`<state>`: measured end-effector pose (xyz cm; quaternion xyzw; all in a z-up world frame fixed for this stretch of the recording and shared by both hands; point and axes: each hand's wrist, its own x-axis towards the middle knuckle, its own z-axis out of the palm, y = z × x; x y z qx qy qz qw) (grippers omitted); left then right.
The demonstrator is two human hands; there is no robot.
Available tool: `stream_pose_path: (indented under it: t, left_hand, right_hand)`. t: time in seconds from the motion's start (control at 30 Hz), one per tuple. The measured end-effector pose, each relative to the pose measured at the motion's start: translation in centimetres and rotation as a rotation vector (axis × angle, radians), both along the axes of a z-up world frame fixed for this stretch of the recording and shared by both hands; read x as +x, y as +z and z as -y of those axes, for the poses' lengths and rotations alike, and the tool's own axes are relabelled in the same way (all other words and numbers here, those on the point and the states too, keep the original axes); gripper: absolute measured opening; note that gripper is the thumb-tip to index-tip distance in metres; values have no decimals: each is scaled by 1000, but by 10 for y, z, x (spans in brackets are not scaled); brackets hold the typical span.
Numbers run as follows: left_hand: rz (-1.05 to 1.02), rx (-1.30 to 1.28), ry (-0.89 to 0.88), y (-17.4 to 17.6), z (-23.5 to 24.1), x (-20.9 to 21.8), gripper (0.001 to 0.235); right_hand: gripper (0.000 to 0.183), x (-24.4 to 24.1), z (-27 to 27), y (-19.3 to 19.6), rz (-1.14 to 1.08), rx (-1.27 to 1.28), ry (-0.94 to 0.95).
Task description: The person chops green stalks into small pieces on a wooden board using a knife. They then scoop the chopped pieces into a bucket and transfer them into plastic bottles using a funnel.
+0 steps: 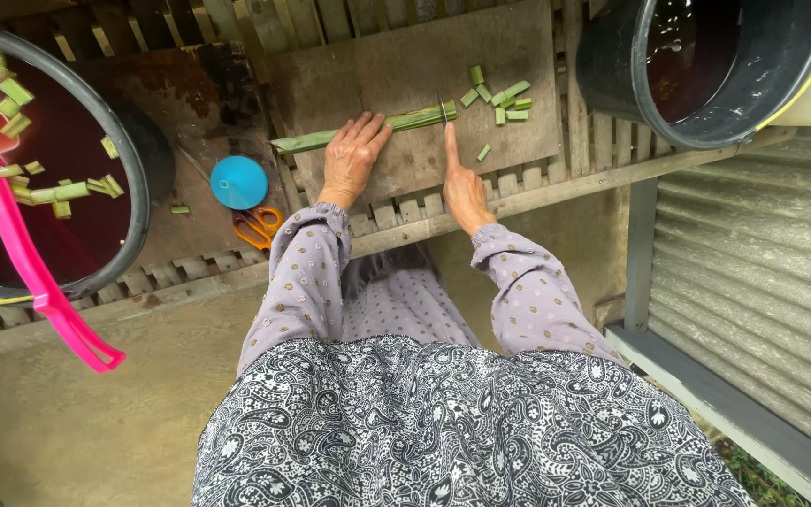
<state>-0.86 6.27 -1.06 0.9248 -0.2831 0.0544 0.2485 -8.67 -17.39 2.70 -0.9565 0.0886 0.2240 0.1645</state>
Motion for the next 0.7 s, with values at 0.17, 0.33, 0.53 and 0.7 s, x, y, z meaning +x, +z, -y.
stream_pose_path:
  t: [0.17, 0.33, 0.53, 0.7]
  left_hand:
    - [4, -27, 8, 1, 1, 0, 40]
    - [19, -38, 19, 1, 2, 1, 38]
    - [21, -48, 27, -2, 4, -7, 37]
    - [18, -77, 49, -3, 2, -3, 39]
  right_hand:
    - [102, -6, -2, -12, 45, -17, 4]
    - [96, 0, 6, -13, 86, 55, -5]
    - [97, -4, 16, -4, 84, 113, 39]
    - [99, -4, 7, -6, 161, 86, 38]
